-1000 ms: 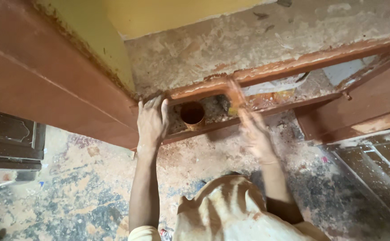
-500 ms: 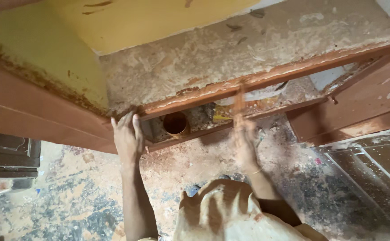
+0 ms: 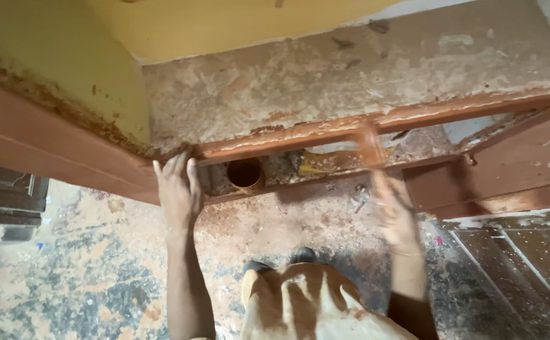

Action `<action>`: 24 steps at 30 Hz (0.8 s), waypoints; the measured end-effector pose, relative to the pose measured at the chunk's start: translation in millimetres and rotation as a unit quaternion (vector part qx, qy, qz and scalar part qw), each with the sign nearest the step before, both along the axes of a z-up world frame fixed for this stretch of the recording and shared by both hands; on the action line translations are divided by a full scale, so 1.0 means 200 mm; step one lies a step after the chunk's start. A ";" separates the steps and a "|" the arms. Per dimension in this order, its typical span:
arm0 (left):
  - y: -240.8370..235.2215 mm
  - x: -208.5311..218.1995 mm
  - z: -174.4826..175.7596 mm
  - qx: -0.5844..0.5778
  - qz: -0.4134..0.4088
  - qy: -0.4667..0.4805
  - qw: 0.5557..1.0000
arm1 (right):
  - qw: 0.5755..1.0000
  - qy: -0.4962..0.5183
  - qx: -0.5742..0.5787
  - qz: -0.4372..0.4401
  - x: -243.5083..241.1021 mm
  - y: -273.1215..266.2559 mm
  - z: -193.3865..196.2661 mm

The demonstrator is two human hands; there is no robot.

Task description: The person paints a wooden door frame and adjacent wall trim with a reddish-brown paint using a brush. They repeatedly dip the brush into a small container and apply paint to the horizontal and vertical sections of the frame.

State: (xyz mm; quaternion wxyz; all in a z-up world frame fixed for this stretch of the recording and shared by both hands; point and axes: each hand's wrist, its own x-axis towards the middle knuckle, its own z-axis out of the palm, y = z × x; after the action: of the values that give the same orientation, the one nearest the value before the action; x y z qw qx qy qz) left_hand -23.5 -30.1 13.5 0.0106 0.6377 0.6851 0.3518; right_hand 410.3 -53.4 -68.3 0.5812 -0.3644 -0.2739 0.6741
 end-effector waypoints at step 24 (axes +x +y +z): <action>-0.41 -0.91 -0.29 0.077 -0.059 -0.333 0.938 | 0.982 -0.150 0.103 0.056 -2.01 -0.32 -0.10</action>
State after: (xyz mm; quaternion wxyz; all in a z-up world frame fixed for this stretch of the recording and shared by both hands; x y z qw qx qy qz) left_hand -205.3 -112.2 -43.9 0.2100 0.5219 0.5745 0.5945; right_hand 7.3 -118.2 -87.5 0.5295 -0.3838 -0.4453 0.6115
